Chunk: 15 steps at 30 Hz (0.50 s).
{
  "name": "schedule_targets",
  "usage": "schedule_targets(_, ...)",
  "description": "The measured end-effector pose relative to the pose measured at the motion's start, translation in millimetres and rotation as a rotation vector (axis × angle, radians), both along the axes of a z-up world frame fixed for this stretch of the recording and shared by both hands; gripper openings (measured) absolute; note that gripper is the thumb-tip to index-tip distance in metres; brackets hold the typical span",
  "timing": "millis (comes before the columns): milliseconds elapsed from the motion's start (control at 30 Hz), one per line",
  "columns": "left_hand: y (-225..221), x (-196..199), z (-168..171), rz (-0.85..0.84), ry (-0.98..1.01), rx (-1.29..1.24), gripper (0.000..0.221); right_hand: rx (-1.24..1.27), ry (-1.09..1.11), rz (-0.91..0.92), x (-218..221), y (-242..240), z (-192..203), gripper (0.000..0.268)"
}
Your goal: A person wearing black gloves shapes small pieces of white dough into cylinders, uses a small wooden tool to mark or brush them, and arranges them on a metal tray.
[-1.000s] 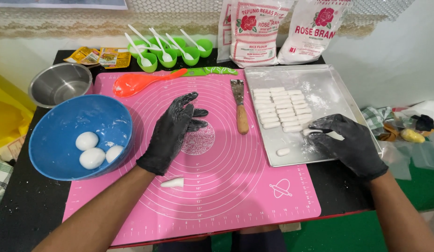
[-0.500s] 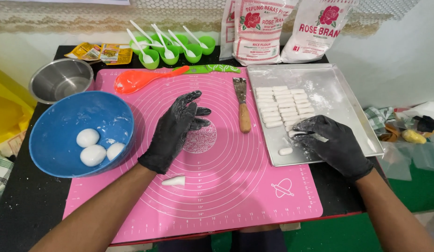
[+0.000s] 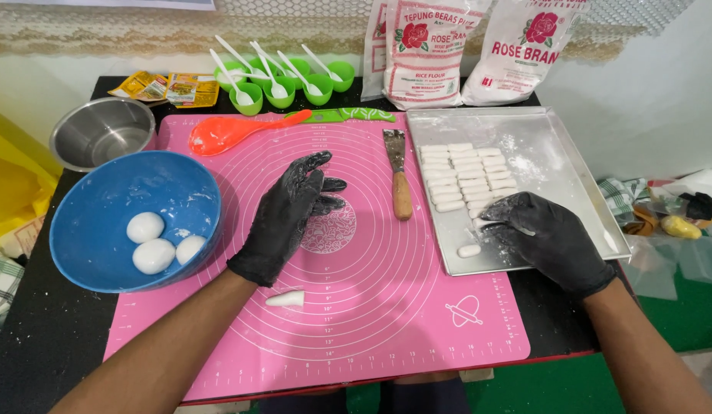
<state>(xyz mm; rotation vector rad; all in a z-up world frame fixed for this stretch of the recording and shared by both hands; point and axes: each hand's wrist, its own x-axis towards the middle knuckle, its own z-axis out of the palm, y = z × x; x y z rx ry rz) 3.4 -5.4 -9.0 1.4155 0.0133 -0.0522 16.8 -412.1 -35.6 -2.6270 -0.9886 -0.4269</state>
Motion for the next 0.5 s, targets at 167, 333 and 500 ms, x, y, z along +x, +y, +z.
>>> schedule_targets(167, 0.7, 0.8, -0.9, 0.003, 0.002, 0.006, 0.054, -0.018, 0.167, -0.153, -0.7, 4.6, 4.1, 0.036)
schedule_targets(333, 1.0, 0.8, -0.5, -0.001, 0.009, -0.002, 0.054, -0.026, 0.137, -0.087, 0.1, -1.7, 1.5, 0.047)
schedule_targets(500, 0.3, -0.7, 0.9, -0.002, 0.007, 0.013, 0.052, -0.071, 0.016, 0.027, 0.6, -8.8, -1.1, 0.056)
